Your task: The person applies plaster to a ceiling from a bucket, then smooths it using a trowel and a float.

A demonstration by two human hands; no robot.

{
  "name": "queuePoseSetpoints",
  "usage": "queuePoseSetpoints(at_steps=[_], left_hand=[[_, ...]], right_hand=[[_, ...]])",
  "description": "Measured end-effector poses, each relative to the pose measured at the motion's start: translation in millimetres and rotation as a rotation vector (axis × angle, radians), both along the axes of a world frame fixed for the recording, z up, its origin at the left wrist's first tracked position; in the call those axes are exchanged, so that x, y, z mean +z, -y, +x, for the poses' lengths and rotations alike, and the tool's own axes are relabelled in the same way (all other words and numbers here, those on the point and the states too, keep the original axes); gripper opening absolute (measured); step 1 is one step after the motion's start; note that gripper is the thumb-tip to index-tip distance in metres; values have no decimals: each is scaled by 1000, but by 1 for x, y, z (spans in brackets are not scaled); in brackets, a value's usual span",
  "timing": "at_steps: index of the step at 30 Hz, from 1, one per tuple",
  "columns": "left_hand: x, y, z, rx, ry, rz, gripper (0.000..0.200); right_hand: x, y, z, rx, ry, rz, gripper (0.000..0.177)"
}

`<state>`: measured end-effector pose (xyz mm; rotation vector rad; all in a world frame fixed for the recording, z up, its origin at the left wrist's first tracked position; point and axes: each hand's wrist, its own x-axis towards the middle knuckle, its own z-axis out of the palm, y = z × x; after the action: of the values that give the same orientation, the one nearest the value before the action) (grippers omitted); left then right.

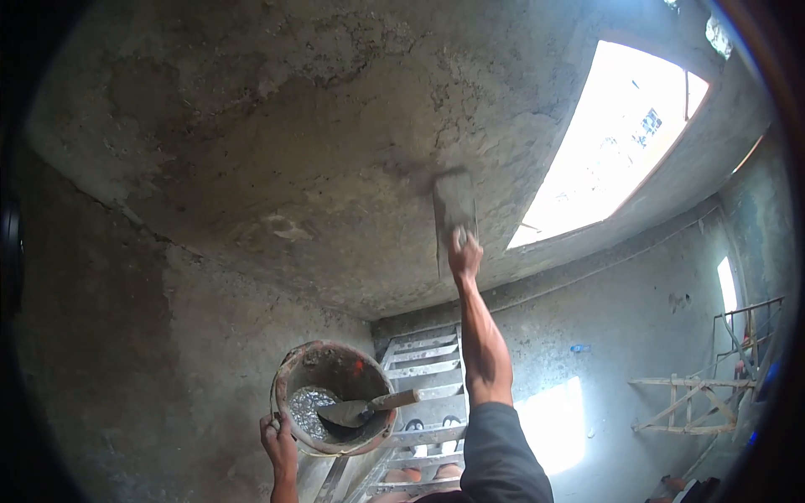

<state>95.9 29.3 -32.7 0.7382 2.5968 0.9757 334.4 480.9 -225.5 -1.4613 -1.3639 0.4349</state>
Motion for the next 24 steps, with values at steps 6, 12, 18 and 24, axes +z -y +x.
queuePoseSetpoints(at_steps=[6,12,18,24], left_hand=[[-2,-1,0,43,105,66,20],[-5,5,-5,57,127,56,22],[-12,14,-9,99,186,18,22],[-6,17,-12,30,57,35,21]], right_hand=[[48,19,-16,24,-48,-12,42],[206,-47,-84,38,-128,196,48],[147,-36,-123,63,-80,259,43],[-6,41,-86,47,127,30,41]])
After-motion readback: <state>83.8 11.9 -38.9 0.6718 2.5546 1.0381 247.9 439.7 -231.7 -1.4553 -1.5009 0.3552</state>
